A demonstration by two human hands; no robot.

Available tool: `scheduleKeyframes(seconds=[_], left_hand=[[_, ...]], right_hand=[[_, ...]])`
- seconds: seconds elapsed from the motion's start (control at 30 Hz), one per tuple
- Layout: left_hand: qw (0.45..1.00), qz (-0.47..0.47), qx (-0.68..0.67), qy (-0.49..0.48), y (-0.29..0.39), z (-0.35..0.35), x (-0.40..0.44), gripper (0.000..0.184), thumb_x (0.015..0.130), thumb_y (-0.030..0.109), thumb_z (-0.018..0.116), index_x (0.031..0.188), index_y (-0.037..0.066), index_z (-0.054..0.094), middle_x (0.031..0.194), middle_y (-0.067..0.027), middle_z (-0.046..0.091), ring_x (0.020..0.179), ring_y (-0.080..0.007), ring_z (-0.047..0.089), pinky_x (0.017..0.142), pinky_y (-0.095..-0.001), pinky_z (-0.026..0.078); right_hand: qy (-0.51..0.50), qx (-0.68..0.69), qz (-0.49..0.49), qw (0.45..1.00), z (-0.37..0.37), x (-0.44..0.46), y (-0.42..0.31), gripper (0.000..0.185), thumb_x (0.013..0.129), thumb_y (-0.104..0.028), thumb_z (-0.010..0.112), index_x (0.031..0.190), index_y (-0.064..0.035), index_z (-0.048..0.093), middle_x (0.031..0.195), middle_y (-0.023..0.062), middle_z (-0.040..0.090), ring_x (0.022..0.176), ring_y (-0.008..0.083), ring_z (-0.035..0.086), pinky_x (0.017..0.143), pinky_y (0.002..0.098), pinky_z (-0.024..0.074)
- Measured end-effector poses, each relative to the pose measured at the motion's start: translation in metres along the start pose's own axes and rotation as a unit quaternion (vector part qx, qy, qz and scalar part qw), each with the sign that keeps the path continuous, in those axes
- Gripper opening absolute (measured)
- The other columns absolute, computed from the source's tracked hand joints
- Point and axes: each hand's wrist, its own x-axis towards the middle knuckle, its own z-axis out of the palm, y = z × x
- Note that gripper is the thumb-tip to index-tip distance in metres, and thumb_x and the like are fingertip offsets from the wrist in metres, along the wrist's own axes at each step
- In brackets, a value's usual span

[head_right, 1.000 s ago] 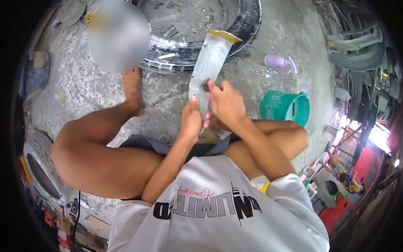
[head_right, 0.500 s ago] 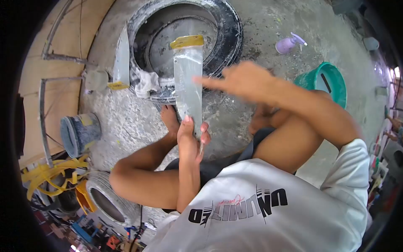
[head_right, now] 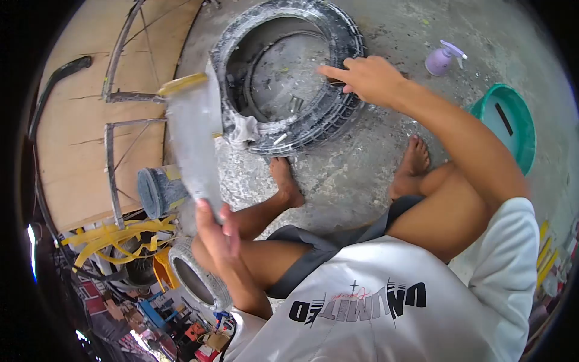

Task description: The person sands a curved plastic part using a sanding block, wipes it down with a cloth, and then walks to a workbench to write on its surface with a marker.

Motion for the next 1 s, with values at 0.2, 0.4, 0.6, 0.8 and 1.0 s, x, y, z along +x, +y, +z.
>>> scheduleKeyframes(seconds=[0.2,0.4,0.6,0.8,1.0], left_hand=[[0.986,0.132,-0.082,0.052,0.083,-0.036,0.04,0.041,0.107,0.043,0.049,0.122,0.005,0.045,0.068,-0.0062,0.054,0.04,-0.0086,0.036,0.038,-0.0201,0.03],[0.97,0.191,-0.146,0.022,0.083,-0.072,0.061,0.035,0.11,0.037,0.045,0.124,0.005,0.044,0.068,-0.0075,0.052,0.039,-0.0091,0.035,0.038,-0.0216,0.031],[0.973,0.138,-0.183,-0.017,0.07,-0.095,0.05,0.033,0.111,0.036,0.04,0.129,0.009,0.043,0.069,-0.0107,0.053,0.037,-0.0111,0.036,0.038,-0.0213,0.031],[0.969,0.139,-0.199,-0.045,0.068,-0.122,0.045,0.035,0.113,0.035,0.034,0.128,0.007,0.048,0.07,-0.0085,0.052,0.038,-0.0095,0.037,0.04,-0.0215,0.032],[0.97,0.121,-0.208,-0.034,0.069,-0.124,0.038,0.041,0.113,0.036,0.033,0.135,0.003,0.043,0.068,-0.0088,0.052,0.038,-0.0096,0.037,0.039,-0.0209,0.034]], right_hand=[[0.05,0.149,0.153,0.976,0.087,0.058,0.003,0.053,0.098,-0.041,0.06,0.149,-0.0314,0.048,0.12,0.0136,0.06,0.114,0.0354,0.057,0.102,0.0559,0.0372],[-0.015,0.01,0.271,0.963,0.082,0.056,-0.014,0.055,0.102,-0.051,0.049,0.154,-0.0346,0.043,0.153,0.0161,0.041,0.141,0.0352,0.036,0.112,0.0612,0.0239],[-0.016,0.0,0.272,0.962,0.076,0.058,-0.019,0.073,0.092,-0.057,0.062,0.157,-0.034,0.038,0.152,0.016,0.043,0.139,0.0325,0.04,0.112,0.0557,0.0231],[-0.027,-0.028,0.269,0.962,0.076,0.062,-0.028,0.081,0.088,-0.058,0.067,0.159,-0.035,0.034,0.153,0.0189,0.042,0.14,0.034,0.04,0.11,0.0559,0.0259],[0.109,-0.01,0.104,0.989,0.058,0.08,-0.104,0.089,0.083,-0.053,0.075,0.159,-0.0337,0.033,0.156,0.0289,0.035,0.141,0.0426,0.038,0.112,0.0593,0.0255]])
